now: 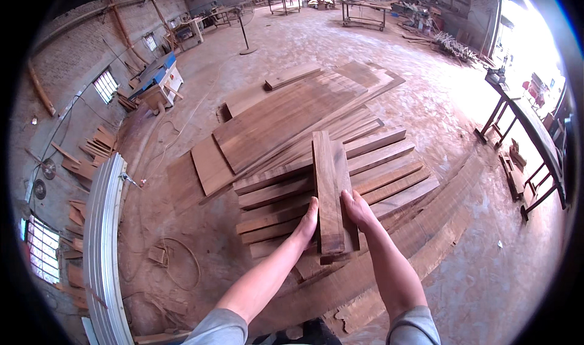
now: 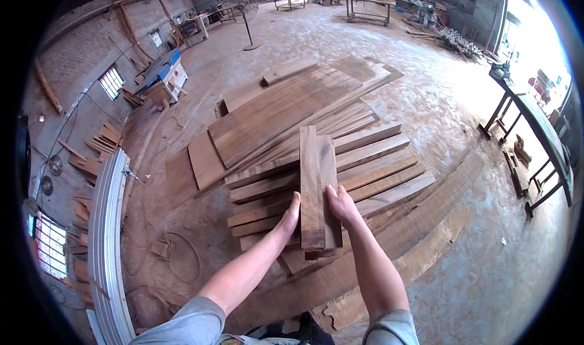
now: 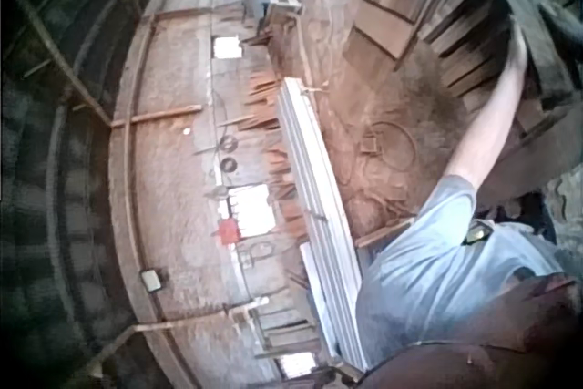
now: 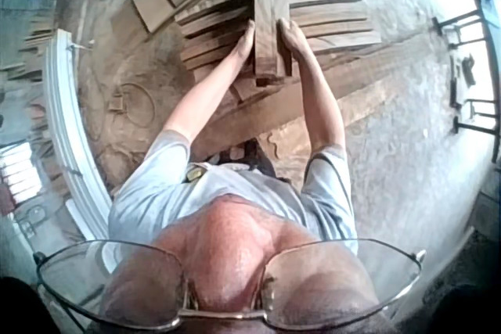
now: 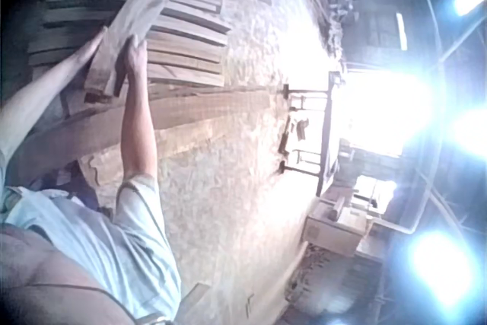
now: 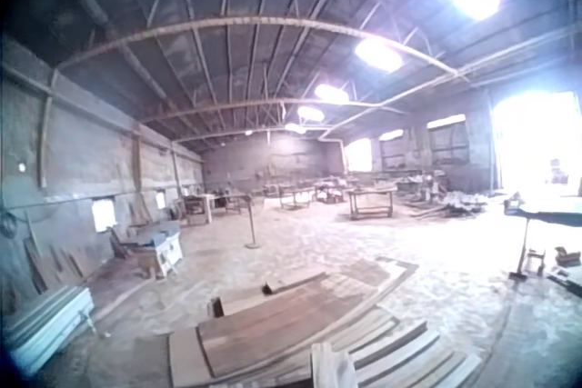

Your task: The person operates a table saw to cut wooden planks into smaller pieces. They feed the wood through the saw, use a push stick for safety, and stack the cut pieces on the floor.

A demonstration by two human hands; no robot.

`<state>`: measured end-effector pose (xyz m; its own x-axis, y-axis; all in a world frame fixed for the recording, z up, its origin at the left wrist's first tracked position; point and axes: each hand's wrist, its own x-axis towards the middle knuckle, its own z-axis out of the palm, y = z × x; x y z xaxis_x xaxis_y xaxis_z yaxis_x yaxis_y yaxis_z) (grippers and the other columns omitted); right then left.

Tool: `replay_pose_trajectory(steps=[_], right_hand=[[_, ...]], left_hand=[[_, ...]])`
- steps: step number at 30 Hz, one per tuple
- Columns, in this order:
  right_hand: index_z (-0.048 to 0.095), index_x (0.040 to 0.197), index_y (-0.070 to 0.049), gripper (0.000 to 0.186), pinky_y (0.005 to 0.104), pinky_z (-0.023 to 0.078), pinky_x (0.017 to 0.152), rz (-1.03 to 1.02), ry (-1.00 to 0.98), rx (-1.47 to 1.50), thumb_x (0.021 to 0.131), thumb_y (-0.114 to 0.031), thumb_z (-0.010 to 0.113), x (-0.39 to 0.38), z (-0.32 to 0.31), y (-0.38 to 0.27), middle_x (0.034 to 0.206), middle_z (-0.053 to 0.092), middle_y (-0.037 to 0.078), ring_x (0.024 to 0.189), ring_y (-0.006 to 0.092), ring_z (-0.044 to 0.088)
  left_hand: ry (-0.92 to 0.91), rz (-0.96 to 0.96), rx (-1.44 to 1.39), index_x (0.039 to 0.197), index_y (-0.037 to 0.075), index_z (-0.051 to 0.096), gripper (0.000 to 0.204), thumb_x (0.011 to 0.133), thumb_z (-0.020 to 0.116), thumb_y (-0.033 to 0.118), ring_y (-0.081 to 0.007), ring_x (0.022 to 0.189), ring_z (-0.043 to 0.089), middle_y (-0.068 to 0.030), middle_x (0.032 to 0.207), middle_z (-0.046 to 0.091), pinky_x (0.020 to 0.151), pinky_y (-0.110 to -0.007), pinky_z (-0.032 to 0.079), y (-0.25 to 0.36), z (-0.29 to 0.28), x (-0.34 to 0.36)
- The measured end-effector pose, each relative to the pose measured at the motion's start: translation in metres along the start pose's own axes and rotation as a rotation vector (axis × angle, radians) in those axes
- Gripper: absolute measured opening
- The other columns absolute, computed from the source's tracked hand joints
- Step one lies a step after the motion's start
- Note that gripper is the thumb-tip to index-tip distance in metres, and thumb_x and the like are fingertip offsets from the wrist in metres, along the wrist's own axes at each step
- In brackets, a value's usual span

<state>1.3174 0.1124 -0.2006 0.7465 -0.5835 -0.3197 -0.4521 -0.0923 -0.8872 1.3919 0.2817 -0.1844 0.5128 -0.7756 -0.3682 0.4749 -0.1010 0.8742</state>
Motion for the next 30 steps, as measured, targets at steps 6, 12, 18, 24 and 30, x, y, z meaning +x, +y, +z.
replay_pose_trajectory(steps=[6, 12, 18, 24, 30], right_hand=[[0.046, 0.134, 0.011, 0.067, 0.0434, 0.04, 0.105, -0.322, 0.454, -0.124, 0.095, -0.042, 0.059, -0.05, -0.015, -0.024, 0.134, 0.052, 0.031, 0.129, 0.0413, 0.049], [0.058, 0.12, 0.002, 0.04, 0.0399, 0.046, 0.099, -0.9, 0.409, -0.027, 0.081, -0.003, 0.065, -0.177, 0.025, -0.063, 0.125, 0.059, 0.018, 0.115, 0.0322, 0.057], [0.062, 0.113, -0.001, 0.054, 0.0549, 0.041, 0.101, -1.373, -0.141, 0.005, 0.081, -0.043, 0.071, -0.292, 0.166, -0.142, 0.126, 0.056, 0.018, 0.119, 0.0405, 0.053], [0.061, 0.118, -0.002, 0.067, 0.0528, 0.042, 0.098, -1.618, -0.977, 0.148, 0.084, -0.06, 0.063, -0.428, 0.306, -0.147, 0.12, 0.061, 0.018, 0.114, 0.038, 0.056], [0.064, 0.116, -0.013, 0.047, 0.0434, 0.047, 0.097, -0.918, -0.65, -1.18, 0.082, -0.046, 0.069, -0.322, 0.338, -0.074, 0.113, 0.065, 0.013, 0.115, 0.0287, 0.059]], left_hand=[[0.234, 0.127, 0.275, 0.152, -0.007, 0.016, 0.09, 0.099, 0.04, 0.062, -0.0282, 0.148, 0.022, -0.0214, 0.161, 0.018, 0.12, -0.035, 0.019, -0.023, -0.01, -0.054], [0.46, 0.305, 0.993, 0.131, -0.002, 0.056, 0.053, 0.088, 0.067, 0.026, -0.0282, 0.097, 0.069, -0.0201, 0.114, 0.066, 0.085, -0.038, 0.055, -0.017, -0.069, -0.126], [0.524, 0.581, 1.489, 0.113, 0.006, 0.065, 0.036, 0.081, 0.07, 0.021, -0.0306, 0.103, 0.062, -0.0102, 0.111, 0.063, 0.089, -0.044, 0.049, -0.011, -0.102, -0.168], [0.366, 0.623, 1.934, 0.104, 0.006, 0.065, 0.029, 0.08, 0.071, 0.02, -0.029, 0.096, 0.062, -0.0107, 0.099, 0.06, 0.087, -0.044, 0.047, -0.022, -0.171, -0.268], [0.083, 0.062, 1.738, 0.14, 0.01, 0.049, 0.056, 0.09, 0.065, 0.03, -0.034, 0.132, 0.046, -0.0168, 0.146, 0.045, 0.109, -0.041, 0.04, -0.06, -0.242, -0.483]])
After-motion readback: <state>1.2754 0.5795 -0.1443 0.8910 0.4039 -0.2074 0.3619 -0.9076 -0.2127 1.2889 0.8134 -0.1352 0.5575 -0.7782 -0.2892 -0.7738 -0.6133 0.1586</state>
